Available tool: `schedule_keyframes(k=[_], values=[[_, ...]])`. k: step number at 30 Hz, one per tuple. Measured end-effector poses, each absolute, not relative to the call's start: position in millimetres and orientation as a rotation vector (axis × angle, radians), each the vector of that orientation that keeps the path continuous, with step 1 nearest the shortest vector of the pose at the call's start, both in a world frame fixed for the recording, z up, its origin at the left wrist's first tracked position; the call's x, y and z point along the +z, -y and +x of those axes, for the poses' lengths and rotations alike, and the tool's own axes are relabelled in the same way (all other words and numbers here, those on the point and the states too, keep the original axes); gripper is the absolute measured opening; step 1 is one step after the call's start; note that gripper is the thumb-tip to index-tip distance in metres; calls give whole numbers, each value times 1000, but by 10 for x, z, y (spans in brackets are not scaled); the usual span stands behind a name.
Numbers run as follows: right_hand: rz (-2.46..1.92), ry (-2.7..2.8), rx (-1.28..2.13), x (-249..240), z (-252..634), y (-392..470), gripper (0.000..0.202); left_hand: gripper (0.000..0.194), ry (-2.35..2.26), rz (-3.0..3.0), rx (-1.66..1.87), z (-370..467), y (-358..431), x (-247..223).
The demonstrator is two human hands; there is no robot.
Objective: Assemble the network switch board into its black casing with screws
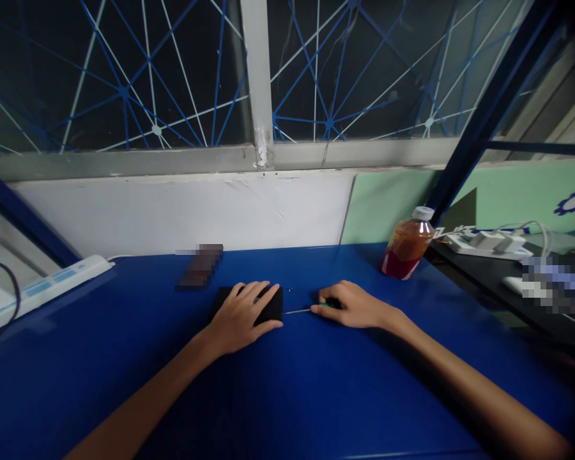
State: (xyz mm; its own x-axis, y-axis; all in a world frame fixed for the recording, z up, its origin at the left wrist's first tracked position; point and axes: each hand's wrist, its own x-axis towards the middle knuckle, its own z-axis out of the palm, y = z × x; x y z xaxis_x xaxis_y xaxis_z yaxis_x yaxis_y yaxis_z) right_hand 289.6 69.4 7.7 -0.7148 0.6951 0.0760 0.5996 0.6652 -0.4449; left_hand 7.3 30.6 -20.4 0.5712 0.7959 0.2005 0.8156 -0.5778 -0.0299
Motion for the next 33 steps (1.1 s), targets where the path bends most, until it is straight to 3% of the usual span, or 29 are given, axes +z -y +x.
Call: schedule_keyframes(k=[5,14,22,29,33], values=[[-955,2619,685,92,2911,-714,28,69,1427,-2665,-236,51,-305,-190],[-1086,2592,657,35,2917,-751,39,68,1405,-2640,-273,45,-310,-213],[-1080,2572,607,88,2880,-677,31,68,1412,-2641,-261,38,-316,-221],[-1015,2621,574,65,2961,-769,38,68,1421,-2658,-249,26,-325,-228],[-1033,2588,720,50,2939,-758,34,67,1417,-2660,-256,24,-326,-226]])
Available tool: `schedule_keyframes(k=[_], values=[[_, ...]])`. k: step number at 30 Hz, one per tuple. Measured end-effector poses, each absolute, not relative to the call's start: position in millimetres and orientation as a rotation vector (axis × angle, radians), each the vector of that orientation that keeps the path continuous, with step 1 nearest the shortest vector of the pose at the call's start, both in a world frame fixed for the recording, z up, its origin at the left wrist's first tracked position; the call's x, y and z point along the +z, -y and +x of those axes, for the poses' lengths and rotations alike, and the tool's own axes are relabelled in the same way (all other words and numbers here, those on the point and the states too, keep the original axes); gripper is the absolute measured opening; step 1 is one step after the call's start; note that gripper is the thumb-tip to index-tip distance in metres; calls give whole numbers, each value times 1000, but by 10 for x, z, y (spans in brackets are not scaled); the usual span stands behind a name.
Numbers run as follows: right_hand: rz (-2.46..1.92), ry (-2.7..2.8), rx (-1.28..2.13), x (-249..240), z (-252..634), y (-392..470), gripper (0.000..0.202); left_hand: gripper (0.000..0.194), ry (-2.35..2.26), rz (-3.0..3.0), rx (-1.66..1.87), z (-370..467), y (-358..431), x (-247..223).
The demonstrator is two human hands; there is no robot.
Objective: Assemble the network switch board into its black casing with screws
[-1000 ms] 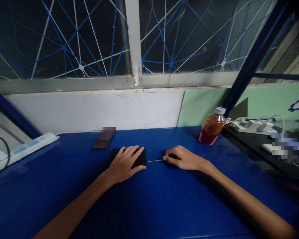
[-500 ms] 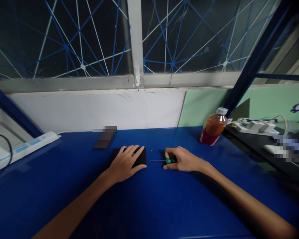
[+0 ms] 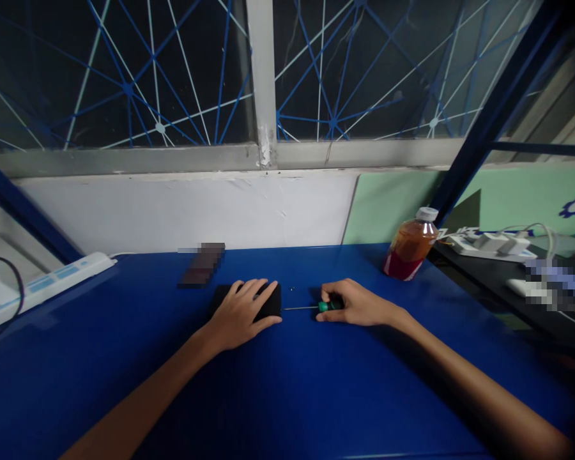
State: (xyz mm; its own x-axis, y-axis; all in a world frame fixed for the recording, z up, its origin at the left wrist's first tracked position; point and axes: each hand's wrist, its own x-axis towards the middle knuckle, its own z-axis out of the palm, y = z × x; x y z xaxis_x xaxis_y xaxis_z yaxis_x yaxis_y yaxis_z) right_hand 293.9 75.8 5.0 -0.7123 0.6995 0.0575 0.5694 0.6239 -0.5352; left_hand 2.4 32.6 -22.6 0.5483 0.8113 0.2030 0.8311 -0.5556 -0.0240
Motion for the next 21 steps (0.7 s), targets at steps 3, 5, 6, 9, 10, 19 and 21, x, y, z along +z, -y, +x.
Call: schedule_keyframes(k=[3,5,6,9,10,19,21], values=[[-1028,2559,837,73,2916,-727,33,68,1418,-2661,-265,22,-328,-230],[-1011,2544,856,95,2909,-712,32,67,1408,-2659,-286,19,-329,-235],[-1008,2537,852,104,2908,-708,30,67,1402,-2659,-295,18,-329,-236],[-1006,2539,809,116,2917,-708,30,67,1396,-2662,-302,17,-331,-238],[-1007,2550,795,115,2921,-712,31,67,1396,-2664,-300,16,-332,-237],[-1019,2565,707,60,2960,-772,37,67,1411,-2671,-290,18,-335,-232],[-1069,2536,726,47,2952,-774,36,67,1420,-2672,-291,15,-341,-231]])
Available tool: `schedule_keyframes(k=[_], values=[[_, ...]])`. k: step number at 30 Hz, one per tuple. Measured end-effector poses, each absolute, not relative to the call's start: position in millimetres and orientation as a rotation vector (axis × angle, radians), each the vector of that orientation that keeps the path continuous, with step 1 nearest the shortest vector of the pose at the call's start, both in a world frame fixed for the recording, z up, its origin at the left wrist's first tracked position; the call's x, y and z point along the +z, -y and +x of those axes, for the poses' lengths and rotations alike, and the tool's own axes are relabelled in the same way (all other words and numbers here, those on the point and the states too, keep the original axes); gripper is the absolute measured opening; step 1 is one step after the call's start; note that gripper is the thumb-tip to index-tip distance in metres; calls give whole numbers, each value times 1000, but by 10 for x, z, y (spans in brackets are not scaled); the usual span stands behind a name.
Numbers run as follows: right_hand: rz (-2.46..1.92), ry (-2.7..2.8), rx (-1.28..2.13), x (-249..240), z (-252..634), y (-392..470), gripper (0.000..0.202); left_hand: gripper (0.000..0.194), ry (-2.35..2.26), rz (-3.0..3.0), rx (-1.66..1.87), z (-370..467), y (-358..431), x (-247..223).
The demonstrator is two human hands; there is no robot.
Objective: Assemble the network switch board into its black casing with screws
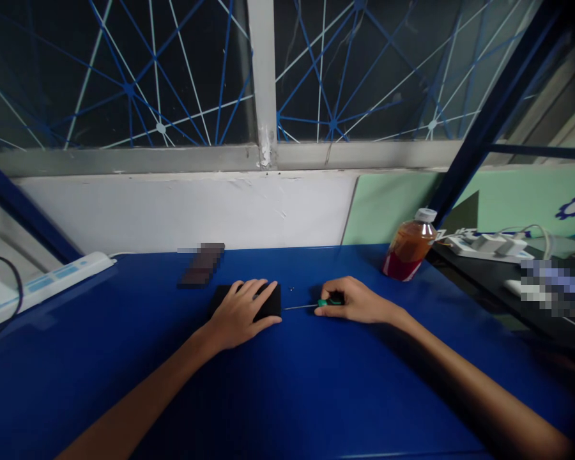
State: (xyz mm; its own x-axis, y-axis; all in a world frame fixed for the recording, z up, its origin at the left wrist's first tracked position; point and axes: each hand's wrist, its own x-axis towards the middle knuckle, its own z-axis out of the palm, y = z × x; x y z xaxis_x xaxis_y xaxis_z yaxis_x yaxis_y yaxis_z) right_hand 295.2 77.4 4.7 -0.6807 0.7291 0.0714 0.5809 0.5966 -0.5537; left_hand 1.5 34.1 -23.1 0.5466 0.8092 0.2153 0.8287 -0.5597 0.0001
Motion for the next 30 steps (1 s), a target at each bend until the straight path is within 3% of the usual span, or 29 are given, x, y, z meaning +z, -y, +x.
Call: schedule_keyframes(k=[15,30], values=[[-1011,2577,751,88,2924,-732,41,65,1401,-2668,-353,-15,-368,-242],[-1008,2516,816,99,2906,-710,30,65,1413,-2671,-340,-5,-361,-227]])
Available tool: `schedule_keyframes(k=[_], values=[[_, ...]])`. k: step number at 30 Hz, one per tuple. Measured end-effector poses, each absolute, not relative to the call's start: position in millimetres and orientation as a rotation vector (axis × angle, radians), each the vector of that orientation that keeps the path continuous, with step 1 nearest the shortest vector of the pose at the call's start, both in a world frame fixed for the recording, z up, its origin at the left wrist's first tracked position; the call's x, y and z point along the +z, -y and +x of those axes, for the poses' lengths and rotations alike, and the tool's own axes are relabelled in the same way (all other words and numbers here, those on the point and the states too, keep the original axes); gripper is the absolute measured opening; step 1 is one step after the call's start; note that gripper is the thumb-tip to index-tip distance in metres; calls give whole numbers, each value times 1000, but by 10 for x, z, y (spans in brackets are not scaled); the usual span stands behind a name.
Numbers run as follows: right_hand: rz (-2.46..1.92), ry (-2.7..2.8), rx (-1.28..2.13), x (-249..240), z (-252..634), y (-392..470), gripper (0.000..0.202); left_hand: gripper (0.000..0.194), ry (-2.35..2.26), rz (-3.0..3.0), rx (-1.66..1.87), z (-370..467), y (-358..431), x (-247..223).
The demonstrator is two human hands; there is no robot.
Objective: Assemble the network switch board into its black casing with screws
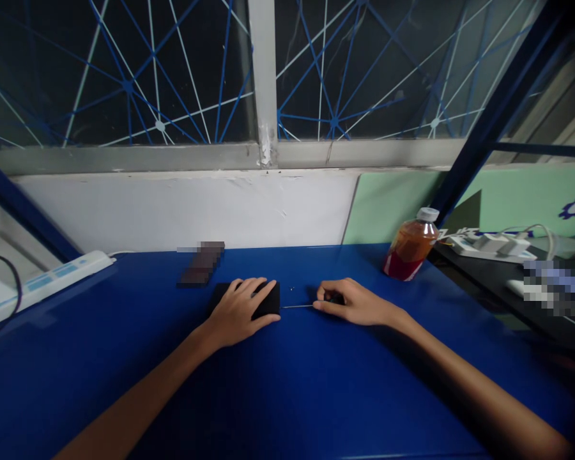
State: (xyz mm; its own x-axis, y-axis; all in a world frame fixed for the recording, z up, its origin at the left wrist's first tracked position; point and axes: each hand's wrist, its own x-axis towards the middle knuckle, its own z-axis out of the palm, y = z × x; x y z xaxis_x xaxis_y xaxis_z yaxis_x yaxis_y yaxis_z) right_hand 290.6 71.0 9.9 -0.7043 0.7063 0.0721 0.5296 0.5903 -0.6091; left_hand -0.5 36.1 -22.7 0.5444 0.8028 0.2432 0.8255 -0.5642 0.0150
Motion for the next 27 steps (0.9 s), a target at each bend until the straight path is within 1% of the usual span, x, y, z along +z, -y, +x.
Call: schedule_keyframes(k=[4,7,11,17,27], values=[[-973,2580,781,88,2936,-741,35,65,1416,-2672,-333,1,-356,-218],[-931,2595,767,55,2945,-759,34,65,1419,-2670,-330,0,-356,-224],[-1004,2558,783,28,2921,-743,30,65,1418,-2668,-331,-2,-358,-228],[-967,2568,797,85,2886,-687,26,65,1431,-2659,-316,6,-353,-210],[-968,2618,670,61,2930,-745,31,66,1444,-2670,-297,12,-356,-210]])
